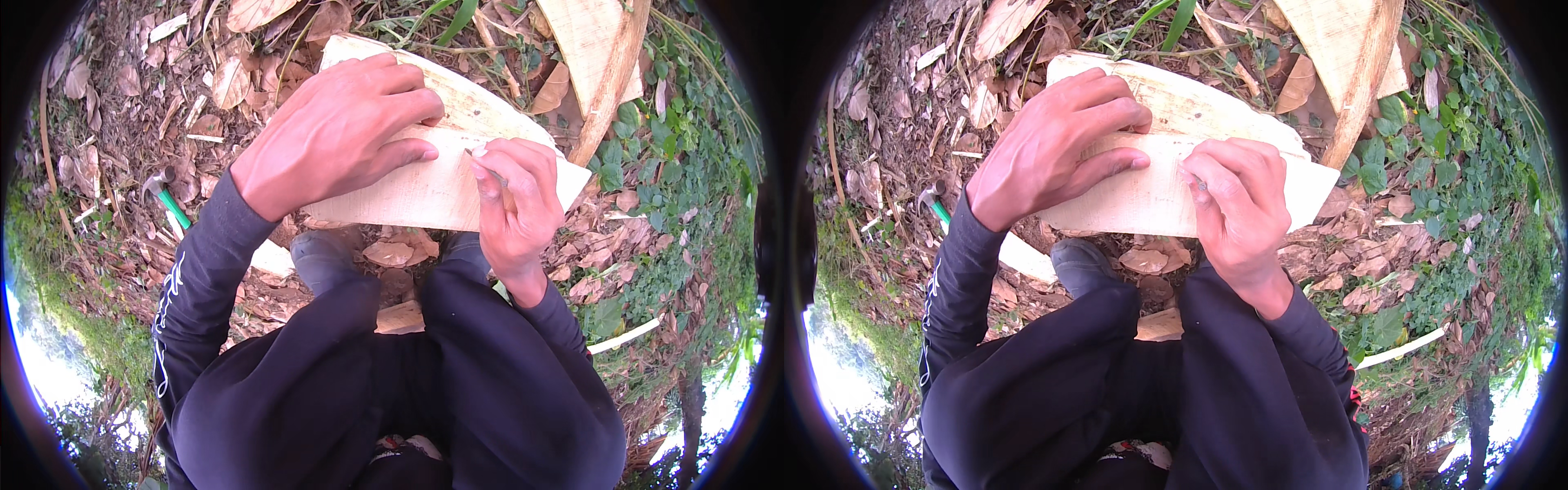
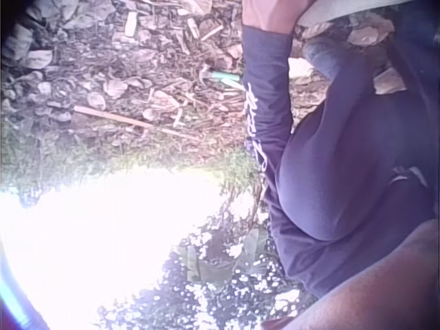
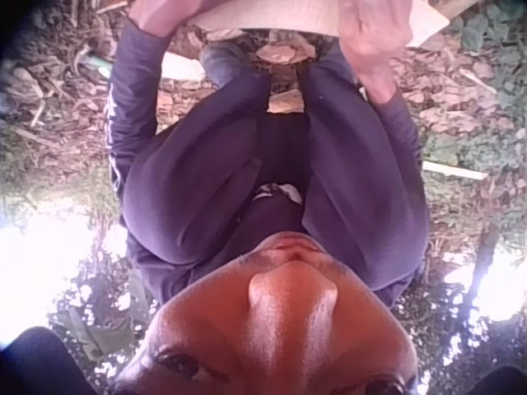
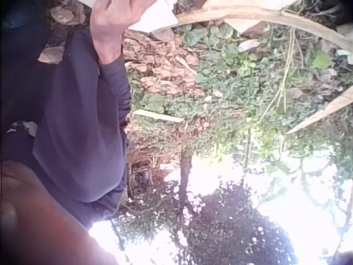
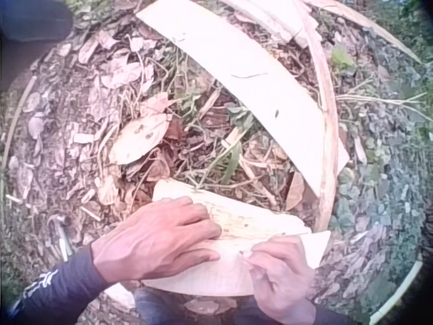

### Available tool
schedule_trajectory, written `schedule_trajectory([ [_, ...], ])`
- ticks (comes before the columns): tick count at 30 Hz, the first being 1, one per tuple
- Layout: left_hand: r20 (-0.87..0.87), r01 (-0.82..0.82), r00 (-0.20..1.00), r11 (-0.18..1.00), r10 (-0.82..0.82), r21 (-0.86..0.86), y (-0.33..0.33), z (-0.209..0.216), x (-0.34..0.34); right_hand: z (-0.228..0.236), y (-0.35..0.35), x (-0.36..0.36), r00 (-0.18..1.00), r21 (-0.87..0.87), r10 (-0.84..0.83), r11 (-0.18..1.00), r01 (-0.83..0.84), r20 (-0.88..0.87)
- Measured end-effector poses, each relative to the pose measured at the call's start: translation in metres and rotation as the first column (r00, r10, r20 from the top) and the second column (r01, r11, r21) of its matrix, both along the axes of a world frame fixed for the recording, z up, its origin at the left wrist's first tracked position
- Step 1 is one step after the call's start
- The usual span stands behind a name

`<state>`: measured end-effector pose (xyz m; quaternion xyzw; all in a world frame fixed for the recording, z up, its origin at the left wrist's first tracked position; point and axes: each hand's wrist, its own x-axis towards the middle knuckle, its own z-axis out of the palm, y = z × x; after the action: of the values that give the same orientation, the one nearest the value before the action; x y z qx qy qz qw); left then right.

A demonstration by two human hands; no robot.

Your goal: The person sits on the ground and assembles wooden pieces into a frame-like structure. They use a hammer to drive nails into the wood to secure the joints and inspect the fit of the pieces.

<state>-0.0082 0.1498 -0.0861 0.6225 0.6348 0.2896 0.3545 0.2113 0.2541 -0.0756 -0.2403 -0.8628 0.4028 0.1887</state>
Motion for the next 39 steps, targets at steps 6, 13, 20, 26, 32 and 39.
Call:
schedule_trajectory([
  [6,-0.006,-0.004,1.0,1.0,0.004,0.008,-0.001,-0.001,0.0,-0.006,-0.003,-0.001,1.0,0.057,0.003,0.998,-0.003,-0.002],
  [13,-0.026,-0.009,1.0,1.0,0.01,0.013,-0.001,-0.001,0.002,-0.006,-0.004,-0.004,1.0,0.107,0.001,0.994,-0.002,0.003],
  [20,-0.074,-0.04,0.996,0.999,0.04,0.004,-0.004,0.003,0.001,-0.004,-0.003,-0.006,1.0,0.147,0.006,0.989,-0.008,0.014],
  [26,-0.181,-0.344,0.916,0.933,0.358,0.103,-0.031,0.033,-0.023,-0.004,-0.005,-0.007,1.0,0.158,-0.005,0.987,0.001,0.025],
  [32,-0.204,-0.892,0.435,0.451,0.877,0.037,-0.152,0.036,-0.034,-0.001,-0.006,-0.007,0.999,0.161,-0.035,0.986,0.033,0.009],
  [39,-0.597,-0.979,0.159,0.047,0.786,-0.199,-0.323,-0.004,0.029,0.001,-0.009,-0.009,0.999,0.179,-0.027,0.984,0.023,0.02],
])
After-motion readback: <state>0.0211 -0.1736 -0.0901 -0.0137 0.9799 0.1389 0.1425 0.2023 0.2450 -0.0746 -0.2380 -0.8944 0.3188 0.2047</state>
